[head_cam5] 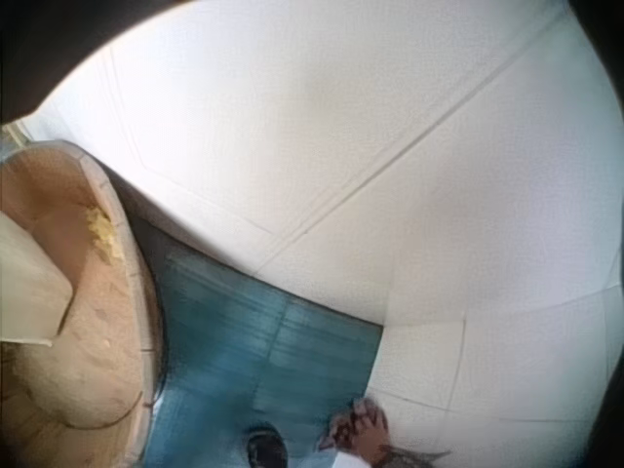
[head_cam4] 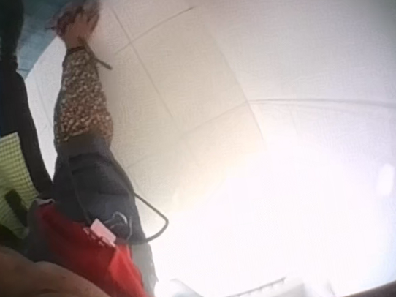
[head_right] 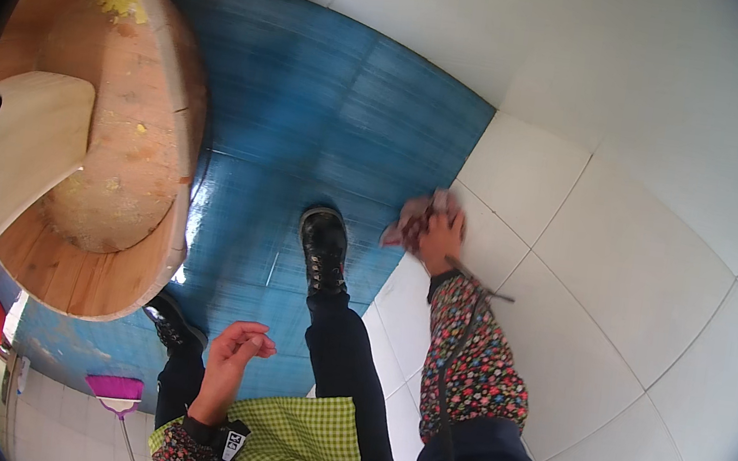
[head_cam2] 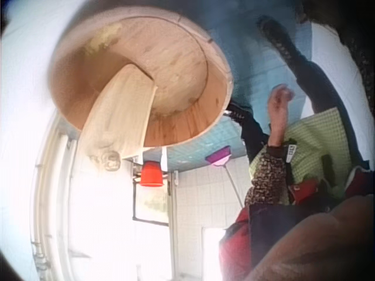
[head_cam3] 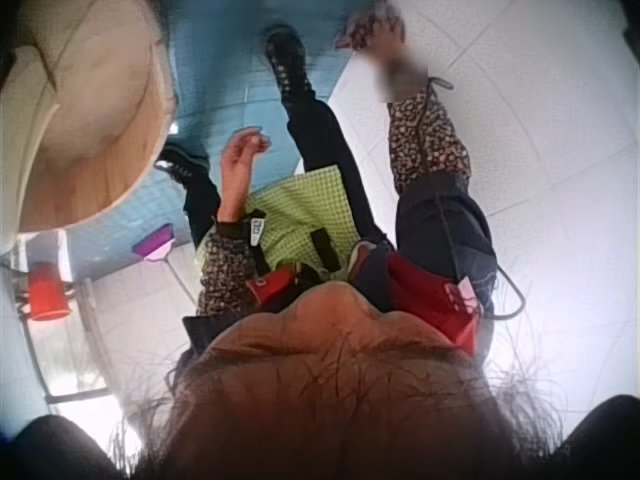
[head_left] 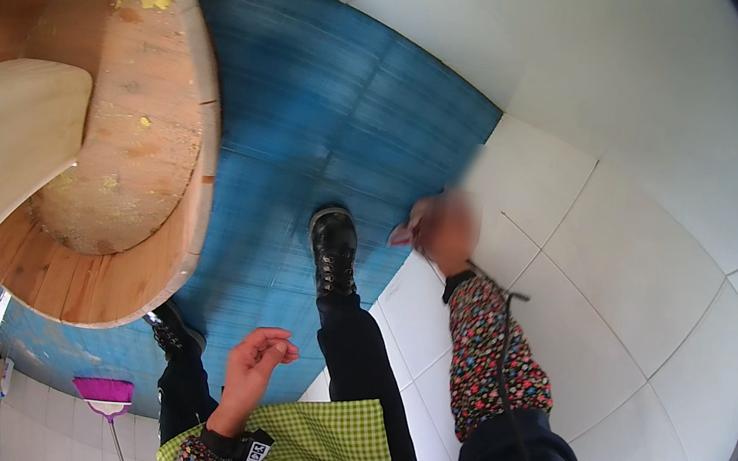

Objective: The person cleans a tiled floor by first wiping a corner with a cloth, then moving a wooden tub and a white plastic jug to access the area underneath. They wring the cloth in a red bucket and continue wiping the floor, then use a purple squeegee to push water toward the drain.

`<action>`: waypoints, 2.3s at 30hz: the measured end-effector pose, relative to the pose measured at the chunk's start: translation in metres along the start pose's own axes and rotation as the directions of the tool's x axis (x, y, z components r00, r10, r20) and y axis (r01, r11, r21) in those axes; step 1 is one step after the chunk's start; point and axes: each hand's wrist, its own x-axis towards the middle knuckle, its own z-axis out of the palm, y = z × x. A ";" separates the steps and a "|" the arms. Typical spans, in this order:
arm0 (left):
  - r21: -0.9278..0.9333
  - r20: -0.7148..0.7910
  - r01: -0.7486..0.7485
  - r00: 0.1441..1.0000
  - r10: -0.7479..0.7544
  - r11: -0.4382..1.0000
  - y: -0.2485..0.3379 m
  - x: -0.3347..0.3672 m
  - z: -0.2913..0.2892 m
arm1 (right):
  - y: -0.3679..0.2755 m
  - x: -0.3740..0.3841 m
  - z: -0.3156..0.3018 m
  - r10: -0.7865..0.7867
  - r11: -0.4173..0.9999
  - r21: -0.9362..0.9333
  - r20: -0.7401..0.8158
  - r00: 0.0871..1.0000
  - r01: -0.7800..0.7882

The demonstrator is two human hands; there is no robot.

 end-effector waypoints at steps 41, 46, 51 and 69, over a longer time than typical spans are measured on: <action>0.055 0.074 0.039 0.996 -0.043 0.998 -0.094 -0.091 -0.026 | -0.120 -0.144 -0.014 -0.148 0.871 0.485 0.409 0.901 -0.077; 0.107 0.098 0.058 0.993 -0.069 0.993 -0.080 -0.092 -0.018 | -0.049 -0.074 -0.054 0.208 0.906 0.417 -0.278 0.938 -0.077; 0.119 0.095 0.096 0.990 -0.108 0.988 -0.067 -0.090 -0.018 | -0.052 -0.012 -0.024 0.431 0.722 0.631 -0.091 0.898 -0.282; 0.099 0.098 0.154 0.982 -0.163 0.983 -0.047 -0.083 -0.024 | -0.356 0.027 -0.066 -0.225 0.717 0.510 -0.477 0.850 0.476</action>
